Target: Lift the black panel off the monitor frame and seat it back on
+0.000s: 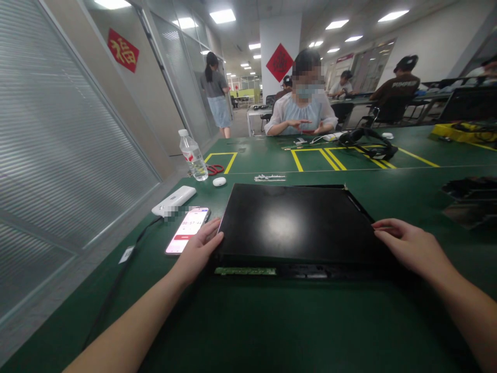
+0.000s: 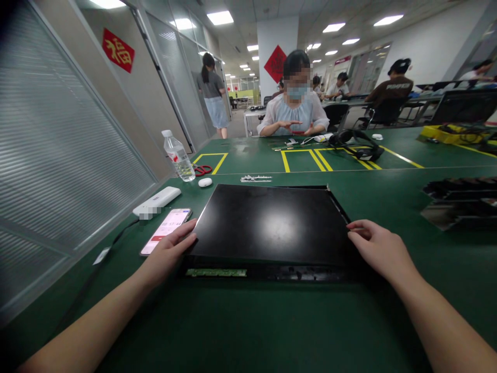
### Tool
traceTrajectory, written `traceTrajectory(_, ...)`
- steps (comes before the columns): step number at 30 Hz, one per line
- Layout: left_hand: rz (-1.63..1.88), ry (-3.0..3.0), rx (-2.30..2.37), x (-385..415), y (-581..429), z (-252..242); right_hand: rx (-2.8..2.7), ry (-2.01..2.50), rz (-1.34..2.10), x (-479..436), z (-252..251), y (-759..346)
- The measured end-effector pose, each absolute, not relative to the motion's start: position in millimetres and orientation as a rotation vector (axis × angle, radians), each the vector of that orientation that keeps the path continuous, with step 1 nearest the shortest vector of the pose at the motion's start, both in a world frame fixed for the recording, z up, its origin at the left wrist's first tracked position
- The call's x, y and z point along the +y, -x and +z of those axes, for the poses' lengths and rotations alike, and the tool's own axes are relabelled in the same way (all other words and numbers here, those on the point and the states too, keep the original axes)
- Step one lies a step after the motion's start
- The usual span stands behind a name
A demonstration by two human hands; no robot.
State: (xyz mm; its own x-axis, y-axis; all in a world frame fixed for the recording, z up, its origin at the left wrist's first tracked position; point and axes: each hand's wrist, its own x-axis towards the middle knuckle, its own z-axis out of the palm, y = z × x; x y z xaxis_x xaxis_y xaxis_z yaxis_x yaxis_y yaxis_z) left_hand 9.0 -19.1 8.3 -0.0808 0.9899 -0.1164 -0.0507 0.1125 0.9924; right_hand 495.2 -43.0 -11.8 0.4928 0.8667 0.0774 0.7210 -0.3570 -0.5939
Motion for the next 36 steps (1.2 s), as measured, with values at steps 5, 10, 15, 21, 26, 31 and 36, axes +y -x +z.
traceTrajectory(5, 1.148, -1.279, 1.373, -16, -5, 0, -1.311, 2.215, 0.306, -42, -12, -496)
traceTrajectory(10, 0.945, -1.582, 1.469, -8, 6, -16, -1.333, 2.217, 0.253, -41, -15, -498)
traceTrajectory(15, 0.773, -1.809, 1.565, -5, 12, -23, -1.334, 2.205, 0.236, -42, -16, -499)
traceTrajectory(21, 0.656, -1.935, 1.652, -6, 9, -20, -1.36, 2.214, 0.231, -44, -14, -497)
traceTrajectory(26, 0.619, -1.984, 1.688, -6, 8, -19, -1.4, 2.23, 0.222, -44, -11, -494)
traceTrajectory(31, 0.603, -2.001, 1.702, -6, 7, -20, -1.429, 2.262, 0.224, -43, -11, -493)
traceTrajectory(36, 0.62, -2.019, 1.704, -5, 7, -22, -1.434, 2.276, 0.218, -43, -9, -493)
